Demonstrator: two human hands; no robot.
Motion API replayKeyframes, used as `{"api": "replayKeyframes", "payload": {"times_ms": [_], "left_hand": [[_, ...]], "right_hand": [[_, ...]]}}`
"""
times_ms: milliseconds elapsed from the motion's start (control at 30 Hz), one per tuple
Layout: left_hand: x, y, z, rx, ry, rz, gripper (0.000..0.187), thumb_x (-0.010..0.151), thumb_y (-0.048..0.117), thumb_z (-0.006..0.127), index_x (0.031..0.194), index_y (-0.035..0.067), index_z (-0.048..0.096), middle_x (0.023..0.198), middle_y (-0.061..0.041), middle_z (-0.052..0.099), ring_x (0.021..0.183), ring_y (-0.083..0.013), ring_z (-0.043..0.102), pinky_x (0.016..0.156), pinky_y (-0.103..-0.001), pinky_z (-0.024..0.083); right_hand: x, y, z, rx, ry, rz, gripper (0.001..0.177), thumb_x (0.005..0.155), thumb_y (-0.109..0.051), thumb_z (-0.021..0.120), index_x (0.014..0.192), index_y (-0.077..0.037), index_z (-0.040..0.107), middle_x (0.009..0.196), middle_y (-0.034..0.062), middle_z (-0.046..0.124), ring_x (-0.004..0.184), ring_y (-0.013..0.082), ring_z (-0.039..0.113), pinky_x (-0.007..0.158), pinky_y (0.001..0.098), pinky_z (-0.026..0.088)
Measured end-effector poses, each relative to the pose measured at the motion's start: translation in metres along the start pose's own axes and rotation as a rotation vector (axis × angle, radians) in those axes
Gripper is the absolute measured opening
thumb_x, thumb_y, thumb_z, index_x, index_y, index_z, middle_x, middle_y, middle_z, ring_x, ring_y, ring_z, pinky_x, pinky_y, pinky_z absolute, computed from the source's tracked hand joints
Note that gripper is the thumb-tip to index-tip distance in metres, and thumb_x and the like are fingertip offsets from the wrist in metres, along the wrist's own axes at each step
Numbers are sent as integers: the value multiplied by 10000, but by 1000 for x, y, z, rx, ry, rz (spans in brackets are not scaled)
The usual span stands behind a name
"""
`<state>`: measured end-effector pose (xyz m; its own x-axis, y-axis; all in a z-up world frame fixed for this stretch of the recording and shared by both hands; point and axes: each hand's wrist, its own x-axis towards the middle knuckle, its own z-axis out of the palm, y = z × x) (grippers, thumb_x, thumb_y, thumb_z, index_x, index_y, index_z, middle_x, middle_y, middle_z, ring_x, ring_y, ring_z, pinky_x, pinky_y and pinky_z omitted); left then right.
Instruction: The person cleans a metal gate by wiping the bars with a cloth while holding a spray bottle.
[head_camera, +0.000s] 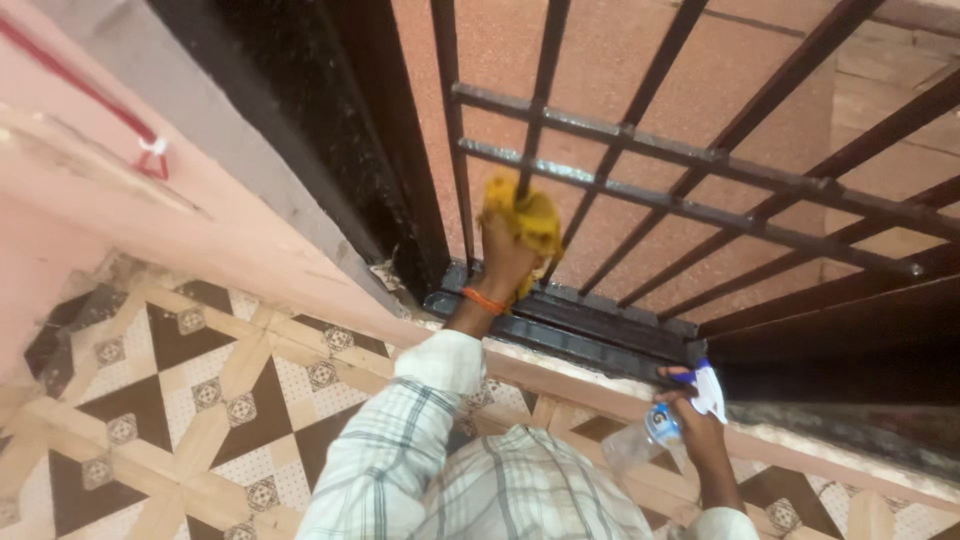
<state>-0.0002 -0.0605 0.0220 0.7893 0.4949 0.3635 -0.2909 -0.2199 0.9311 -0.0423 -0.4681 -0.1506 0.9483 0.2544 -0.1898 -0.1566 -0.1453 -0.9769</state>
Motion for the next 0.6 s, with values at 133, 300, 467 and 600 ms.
{"api": "replayKeyframes", "payload": {"times_ms": [133, 300, 467, 600], "left_hand": [[30, 66, -2, -27, 85, 267, 75, 858, 15, 701, 932, 23, 703, 882, -60, 742, 814, -155, 720, 745, -322, 574], [30, 53, 7, 43, 112, 297, 79, 844, 26, 666, 912, 15, 706, 863, -81, 734, 812, -193, 715, 751, -350, 567], [4, -33, 11, 92, 73, 234, 111, 827, 39, 623, 887, 5, 709, 840, -108, 725, 810, -240, 709, 759, -385, 559], [-30, -117, 10, 135, 11, 115, 145, 813, 50, 588, 867, -2, 712, 822, -130, 717, 809, -278, 704, 765, -413, 552]], "right_hand": [[-5, 3, -1, 40, -39, 10, 494, 815, 23, 479, 1303, 8, 556, 1285, 142, 671, 957, 217, 700, 828, 344, 552], [-3, -5, 4, 71, 17, 38, 490, 811, 36, 487, 1297, 4, 540, 1274, 148, 666, 947, 223, 690, 794, 363, 554], [-6, -12, 5, -34, 6, 9, 449, 835, 43, 505, 1278, 16, 568, 1258, 157, 680, 961, 223, 700, 847, 348, 550], [-4, -11, 5, 4, 10, 25, 451, 827, 47, 487, 1271, 8, 554, 1261, 128, 684, 949, 207, 694, 838, 339, 547]]}}
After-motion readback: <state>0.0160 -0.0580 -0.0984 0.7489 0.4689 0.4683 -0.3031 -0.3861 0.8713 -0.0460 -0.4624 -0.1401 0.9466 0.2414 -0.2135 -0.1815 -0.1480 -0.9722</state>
